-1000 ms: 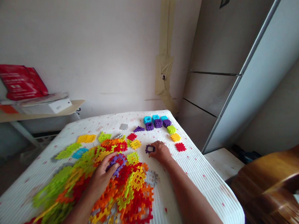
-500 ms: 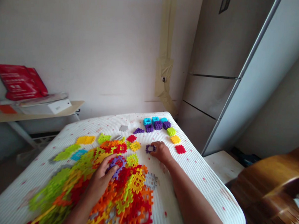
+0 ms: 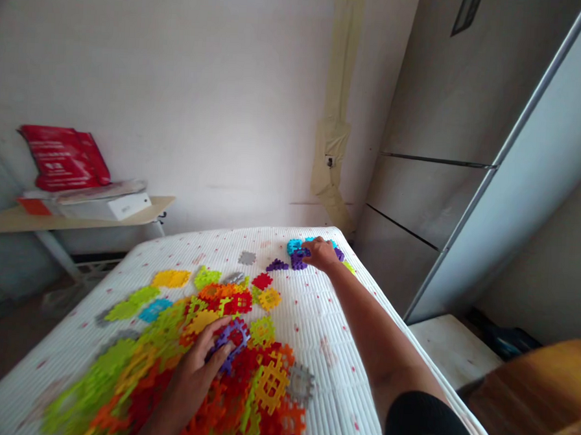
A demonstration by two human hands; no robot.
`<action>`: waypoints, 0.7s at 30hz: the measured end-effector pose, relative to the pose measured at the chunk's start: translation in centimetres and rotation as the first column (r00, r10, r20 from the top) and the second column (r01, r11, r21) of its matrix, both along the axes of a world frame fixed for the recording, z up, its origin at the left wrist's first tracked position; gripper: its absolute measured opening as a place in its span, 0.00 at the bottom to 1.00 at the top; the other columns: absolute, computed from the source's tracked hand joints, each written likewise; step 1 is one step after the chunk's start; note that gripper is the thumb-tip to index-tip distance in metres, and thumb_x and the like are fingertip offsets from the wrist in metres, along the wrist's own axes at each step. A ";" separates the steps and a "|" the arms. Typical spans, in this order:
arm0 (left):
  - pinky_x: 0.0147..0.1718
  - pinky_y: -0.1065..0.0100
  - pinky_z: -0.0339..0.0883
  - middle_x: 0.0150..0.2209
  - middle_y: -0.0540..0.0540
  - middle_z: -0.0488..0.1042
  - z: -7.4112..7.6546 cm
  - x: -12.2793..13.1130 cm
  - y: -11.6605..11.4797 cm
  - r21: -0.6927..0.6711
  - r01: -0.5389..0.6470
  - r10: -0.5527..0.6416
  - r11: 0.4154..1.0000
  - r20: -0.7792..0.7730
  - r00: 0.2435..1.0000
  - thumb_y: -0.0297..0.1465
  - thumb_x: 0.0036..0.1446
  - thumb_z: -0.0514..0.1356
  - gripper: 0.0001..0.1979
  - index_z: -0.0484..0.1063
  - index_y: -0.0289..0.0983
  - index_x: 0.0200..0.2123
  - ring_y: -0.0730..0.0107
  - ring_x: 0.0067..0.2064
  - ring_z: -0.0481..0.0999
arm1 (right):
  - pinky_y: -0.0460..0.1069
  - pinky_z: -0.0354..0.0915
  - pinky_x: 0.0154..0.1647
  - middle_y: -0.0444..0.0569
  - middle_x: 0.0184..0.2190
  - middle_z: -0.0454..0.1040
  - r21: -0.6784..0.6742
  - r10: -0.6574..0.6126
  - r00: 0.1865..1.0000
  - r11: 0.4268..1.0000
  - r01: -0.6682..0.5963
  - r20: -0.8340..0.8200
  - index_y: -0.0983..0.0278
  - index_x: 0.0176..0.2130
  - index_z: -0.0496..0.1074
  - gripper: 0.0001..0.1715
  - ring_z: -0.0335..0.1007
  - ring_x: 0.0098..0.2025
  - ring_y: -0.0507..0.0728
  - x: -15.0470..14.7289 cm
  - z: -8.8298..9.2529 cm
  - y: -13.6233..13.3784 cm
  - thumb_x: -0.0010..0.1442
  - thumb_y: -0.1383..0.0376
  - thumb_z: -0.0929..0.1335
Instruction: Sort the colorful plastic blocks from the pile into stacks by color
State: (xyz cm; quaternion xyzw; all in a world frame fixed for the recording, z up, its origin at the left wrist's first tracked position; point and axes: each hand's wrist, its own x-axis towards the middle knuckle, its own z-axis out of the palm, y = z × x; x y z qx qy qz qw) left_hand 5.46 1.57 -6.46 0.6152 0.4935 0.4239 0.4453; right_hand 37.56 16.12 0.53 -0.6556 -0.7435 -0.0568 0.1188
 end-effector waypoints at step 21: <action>0.53 0.58 0.60 0.51 0.43 0.71 -0.3 0.1 0.1 -0.068 -0.011 0.011 0.998 0.001 1.000 0.40 0.53 0.55 0.23 0.64 0.41 0.53 0.58 0.52 0.70 | 0.55 0.55 0.49 0.55 0.43 0.73 -0.111 0.007 0.985 0.994 0.012 0.172 0.57 0.49 0.71 0.23 0.64 0.50 0.64 -0.4 -1.0 2.3 0.52 0.59 0.70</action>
